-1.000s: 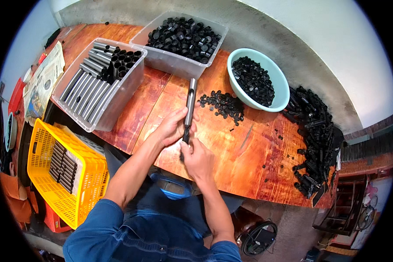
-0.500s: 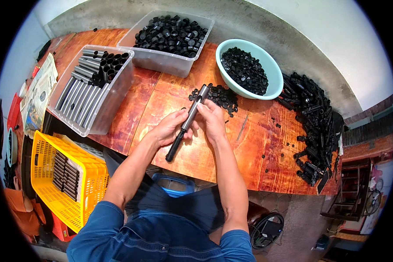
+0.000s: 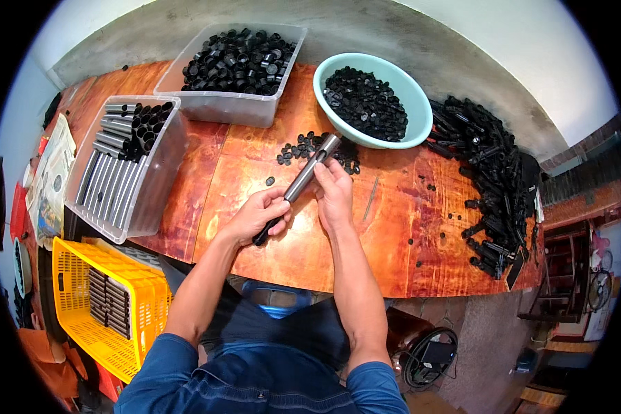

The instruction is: The person assembles small black plastic components onto cylindrical metal rods. They pick up a rod, insert the components one by one, and place the finished assembly into a yellow basket. The process is repeated with multiple rods and components.

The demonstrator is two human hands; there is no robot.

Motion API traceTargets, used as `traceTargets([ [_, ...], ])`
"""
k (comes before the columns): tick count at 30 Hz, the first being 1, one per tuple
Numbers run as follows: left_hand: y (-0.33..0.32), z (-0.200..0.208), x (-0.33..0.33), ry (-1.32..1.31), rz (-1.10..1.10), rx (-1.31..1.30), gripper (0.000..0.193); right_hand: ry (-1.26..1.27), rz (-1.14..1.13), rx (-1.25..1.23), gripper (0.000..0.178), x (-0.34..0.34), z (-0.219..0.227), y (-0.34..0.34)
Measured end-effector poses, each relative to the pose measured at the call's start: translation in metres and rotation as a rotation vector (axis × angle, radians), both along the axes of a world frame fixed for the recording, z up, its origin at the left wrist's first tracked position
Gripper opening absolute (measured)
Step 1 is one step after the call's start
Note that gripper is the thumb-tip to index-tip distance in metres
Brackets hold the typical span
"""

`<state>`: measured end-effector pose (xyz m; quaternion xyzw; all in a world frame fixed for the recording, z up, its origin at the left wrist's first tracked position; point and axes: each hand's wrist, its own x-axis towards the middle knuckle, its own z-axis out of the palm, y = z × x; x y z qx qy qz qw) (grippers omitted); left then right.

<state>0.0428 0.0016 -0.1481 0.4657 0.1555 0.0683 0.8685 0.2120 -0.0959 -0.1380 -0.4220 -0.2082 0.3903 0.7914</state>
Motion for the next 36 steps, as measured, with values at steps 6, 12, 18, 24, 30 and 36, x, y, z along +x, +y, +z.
traceTargets([
  [6, -0.001, 0.005, 0.0, 0.0, 0.026, 0.024, 0.03, -0.005, 0.009, -0.003, 0.029, 0.0, -0.002, 0.004],
  [12, 0.0, 0.0, -0.001, -0.003, 0.02, -0.015, 0.031, -0.006, 0.012, 0.044, 0.032, 0.002, -0.012, 0.007],
  [18, 0.0, 0.0, -0.004, -0.038, 0.008, -0.068, 0.033, 0.011, -0.006, 0.085, 0.033, -0.007, -0.002, 0.009],
  [24, 0.002, 0.004, -0.002, -0.021, 0.02, -0.067, 0.036, 0.018, 0.007, 0.087, 0.034, -0.002, -0.01, 0.009],
  [30, -0.001, 0.007, -0.001, 0.015, 0.057, -0.052, 0.039, 0.03, -0.041, 0.053, 0.028, -0.004, -0.01, 0.011],
  [36, -0.001, 0.007, 0.0, 0.008, 0.066, -0.058, 0.038, 0.013, -0.049, 0.041, 0.026, -0.005, -0.01, 0.011],
])
